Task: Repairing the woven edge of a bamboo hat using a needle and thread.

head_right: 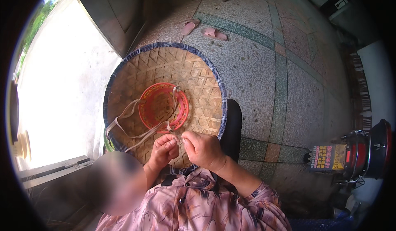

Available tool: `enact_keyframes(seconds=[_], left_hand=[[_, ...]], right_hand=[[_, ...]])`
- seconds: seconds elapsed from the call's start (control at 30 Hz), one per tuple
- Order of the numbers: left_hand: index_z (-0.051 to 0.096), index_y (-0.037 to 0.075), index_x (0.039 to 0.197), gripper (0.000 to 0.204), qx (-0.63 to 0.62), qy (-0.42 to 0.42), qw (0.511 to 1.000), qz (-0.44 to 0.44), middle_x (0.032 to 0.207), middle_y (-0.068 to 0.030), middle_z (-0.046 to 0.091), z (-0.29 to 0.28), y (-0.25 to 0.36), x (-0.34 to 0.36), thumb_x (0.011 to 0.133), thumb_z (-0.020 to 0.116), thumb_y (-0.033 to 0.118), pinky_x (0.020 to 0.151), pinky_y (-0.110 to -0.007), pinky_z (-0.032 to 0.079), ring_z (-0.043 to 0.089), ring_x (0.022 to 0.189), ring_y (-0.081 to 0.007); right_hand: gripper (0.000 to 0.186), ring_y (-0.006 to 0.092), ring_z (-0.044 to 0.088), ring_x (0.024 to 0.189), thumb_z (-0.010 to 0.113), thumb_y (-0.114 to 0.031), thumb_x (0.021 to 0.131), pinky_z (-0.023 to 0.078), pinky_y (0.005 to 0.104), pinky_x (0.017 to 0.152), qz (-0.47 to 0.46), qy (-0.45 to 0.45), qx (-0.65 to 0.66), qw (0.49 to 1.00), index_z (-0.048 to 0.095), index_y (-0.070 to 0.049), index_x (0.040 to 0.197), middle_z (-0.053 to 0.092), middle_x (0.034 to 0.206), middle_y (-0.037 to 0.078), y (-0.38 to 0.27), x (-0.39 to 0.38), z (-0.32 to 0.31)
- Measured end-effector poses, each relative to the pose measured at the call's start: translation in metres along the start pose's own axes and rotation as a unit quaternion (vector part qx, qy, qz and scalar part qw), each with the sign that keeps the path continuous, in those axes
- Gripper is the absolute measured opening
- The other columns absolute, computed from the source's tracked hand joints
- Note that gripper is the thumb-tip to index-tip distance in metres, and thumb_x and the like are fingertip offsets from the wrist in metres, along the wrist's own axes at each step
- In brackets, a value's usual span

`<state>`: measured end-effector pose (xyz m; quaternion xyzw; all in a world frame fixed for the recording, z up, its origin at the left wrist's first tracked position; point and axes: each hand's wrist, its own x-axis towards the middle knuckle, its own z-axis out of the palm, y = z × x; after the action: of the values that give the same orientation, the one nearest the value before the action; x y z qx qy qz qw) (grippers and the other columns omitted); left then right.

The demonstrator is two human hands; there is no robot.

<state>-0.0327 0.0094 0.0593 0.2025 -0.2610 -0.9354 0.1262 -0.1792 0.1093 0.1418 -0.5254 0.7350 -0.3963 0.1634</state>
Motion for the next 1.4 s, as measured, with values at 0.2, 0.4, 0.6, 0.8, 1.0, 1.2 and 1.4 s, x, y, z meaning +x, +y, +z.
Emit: enact_keyframes(seconds=[0.2,0.4,0.6,0.8,1.0,1.2,1.4], left_hand=[[0.059,0.004,0.097,0.01,-0.044,-0.014,0.999,-0.022,0.058,0.0018,0.04,0.0002,0.0046,0.0008,0.091,0.054,0.011,0.044,-0.022,0.026,0.032,0.047,-0.0077],[0.057,0.003,0.095,0.01,-0.084,-0.053,0.994,-0.041,0.058,0.0014,0.038,-0.0029,0.0059,0.0022,0.092,0.052,0.011,0.043,-0.022,0.027,0.032,0.048,-0.0081],[0.057,0.003,0.096,0.01,-0.094,-0.044,0.993,-0.051,0.058,0.0014,0.038,-0.0052,0.0044,0.0036,0.092,0.052,0.01,0.043,-0.022,0.027,0.033,0.048,-0.0081],[0.058,0.003,0.096,0.01,-0.078,-0.03,0.996,-0.043,0.059,0.0014,0.04,-0.0058,0.0025,0.0026,0.091,0.053,0.01,0.043,-0.021,0.027,0.034,0.049,-0.008],[0.058,0.004,0.097,0.01,-0.068,-0.026,0.997,-0.039,0.059,0.0013,0.041,-0.002,0.005,0.0009,0.092,0.054,0.011,0.044,-0.021,0.028,0.034,0.049,-0.0082],[0.059,0.004,0.098,0.01,-0.063,-0.024,0.997,-0.036,0.06,0.0012,0.042,-0.0034,0.003,0.0002,0.092,0.054,0.011,0.044,-0.021,0.028,0.036,0.049,-0.008],[0.059,0.004,0.097,0.01,-0.057,-0.028,0.997,-0.043,0.06,0.0011,0.043,-0.0053,0.0018,0.0007,0.092,0.055,0.011,0.044,-0.021,0.028,0.037,0.049,-0.0079]], right_hand=[[0.007,0.0331,0.062,0.063,0.057,-0.008,0.081,0.049,0.0402,0.054,-0.006,0.0,0.003,1.0,0.057,-0.007,0.088,0.062,0.071,0.014,0.0019,-0.0037,0.0018],[0.007,0.0319,0.063,0.063,0.059,-0.005,0.081,0.049,0.0376,0.054,0.004,-0.008,0.007,1.0,0.059,-0.005,0.087,0.062,0.072,0.015,0.001,-0.0018,0.0038],[0.006,0.0319,0.063,0.063,0.058,-0.005,0.081,0.049,0.0376,0.054,-0.004,-0.009,0.016,1.0,0.06,-0.005,0.087,0.062,0.072,0.014,-0.0035,-0.0015,0.0041],[0.007,0.0317,0.063,0.065,0.059,-0.005,0.081,0.049,0.0367,0.055,-0.004,-0.014,0.014,1.0,0.06,-0.005,0.088,0.062,0.074,0.014,-0.0013,-0.0027,0.0069],[0.009,0.0313,0.064,0.065,0.059,-0.004,0.08,0.049,0.0361,0.055,-0.003,-0.013,0.019,1.0,0.061,-0.005,0.089,0.063,0.075,0.015,-0.0032,-0.0021,0.0071],[0.009,0.0312,0.064,0.065,0.059,-0.004,0.08,0.049,0.036,0.055,-0.002,-0.012,0.014,1.0,0.061,-0.005,0.089,0.062,0.073,0.015,-0.0048,-0.0016,0.0073],[0.003,0.0322,0.062,0.064,0.057,-0.005,0.081,0.048,0.039,0.055,-0.002,-0.009,0.02,1.0,0.057,-0.007,0.084,0.061,0.072,0.013,-0.0053,0.0007,0.0083]])
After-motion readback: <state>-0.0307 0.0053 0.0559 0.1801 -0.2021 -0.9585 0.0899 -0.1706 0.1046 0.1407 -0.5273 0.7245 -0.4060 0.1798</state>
